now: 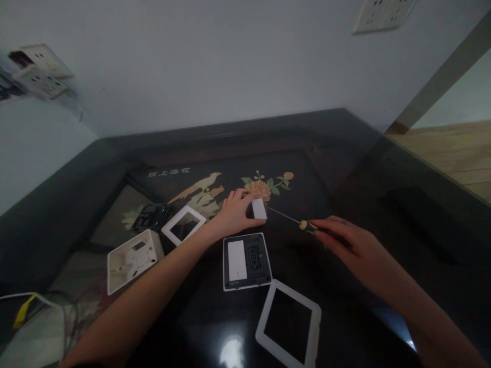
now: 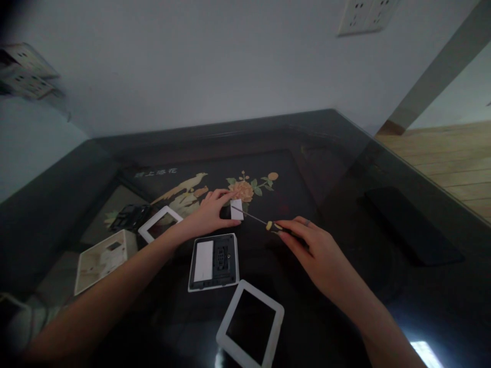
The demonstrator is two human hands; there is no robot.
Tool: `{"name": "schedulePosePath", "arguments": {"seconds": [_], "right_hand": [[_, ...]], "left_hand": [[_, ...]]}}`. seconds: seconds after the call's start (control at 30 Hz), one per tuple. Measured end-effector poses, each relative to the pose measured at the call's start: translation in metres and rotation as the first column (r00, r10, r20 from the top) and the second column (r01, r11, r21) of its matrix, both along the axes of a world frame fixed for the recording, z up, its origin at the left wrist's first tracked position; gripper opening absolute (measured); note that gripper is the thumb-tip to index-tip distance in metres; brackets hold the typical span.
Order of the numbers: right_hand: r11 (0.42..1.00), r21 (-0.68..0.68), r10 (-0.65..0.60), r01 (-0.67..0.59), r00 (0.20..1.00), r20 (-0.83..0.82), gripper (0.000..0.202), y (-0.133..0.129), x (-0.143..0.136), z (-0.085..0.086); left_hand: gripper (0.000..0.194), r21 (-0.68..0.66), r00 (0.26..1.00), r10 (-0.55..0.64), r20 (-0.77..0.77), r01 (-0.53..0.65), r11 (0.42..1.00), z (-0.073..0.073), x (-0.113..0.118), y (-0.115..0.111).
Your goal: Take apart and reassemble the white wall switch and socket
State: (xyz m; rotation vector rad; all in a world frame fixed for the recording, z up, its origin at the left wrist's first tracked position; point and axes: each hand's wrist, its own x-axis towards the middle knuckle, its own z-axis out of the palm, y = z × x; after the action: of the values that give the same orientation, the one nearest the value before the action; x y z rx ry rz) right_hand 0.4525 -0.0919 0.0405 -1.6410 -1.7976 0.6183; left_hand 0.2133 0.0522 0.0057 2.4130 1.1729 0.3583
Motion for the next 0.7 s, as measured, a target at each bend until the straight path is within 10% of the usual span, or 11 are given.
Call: {"name": "schedulePosePath", "arguments": {"seconds": [0.17, 0.33, 0.53, 0.7], "right_hand": [[0.996, -0.042, 0.074, -0.078, 0.994, -0.08, 0.036, -0.006, -0.006, 0.005], [0.991, -0.022, -0.132, 0.131, 0.956, -0.26, 0.022, -0.014, -0.015, 0.01], [0.944, 0.015, -0.271, 0.329, 0.803, -0.53, 0.016, -0.023, -0.028, 0.009], [0.947, 0.103, -0.244, 0.303, 0.892, -0.38, 0.011, -0.026, -0.038, 0.005]], "left_hand": [[0.031, 0.032, 0.982, 0.028, 0.186, -0.034, 0.999, 0.017, -0.032, -0.039], [0.028, -0.145, 0.814, 0.151, 0.56, -0.083, 0.986, 0.002, -0.062, -0.105], [0.064, -0.102, 0.882, -0.025, 0.47, 0.083, 0.991, -0.011, -0.071, -0.118], [0.071, -0.161, 0.913, 0.015, 0.408, 0.056, 0.985, -0.01, -0.07, -0.114]]}}
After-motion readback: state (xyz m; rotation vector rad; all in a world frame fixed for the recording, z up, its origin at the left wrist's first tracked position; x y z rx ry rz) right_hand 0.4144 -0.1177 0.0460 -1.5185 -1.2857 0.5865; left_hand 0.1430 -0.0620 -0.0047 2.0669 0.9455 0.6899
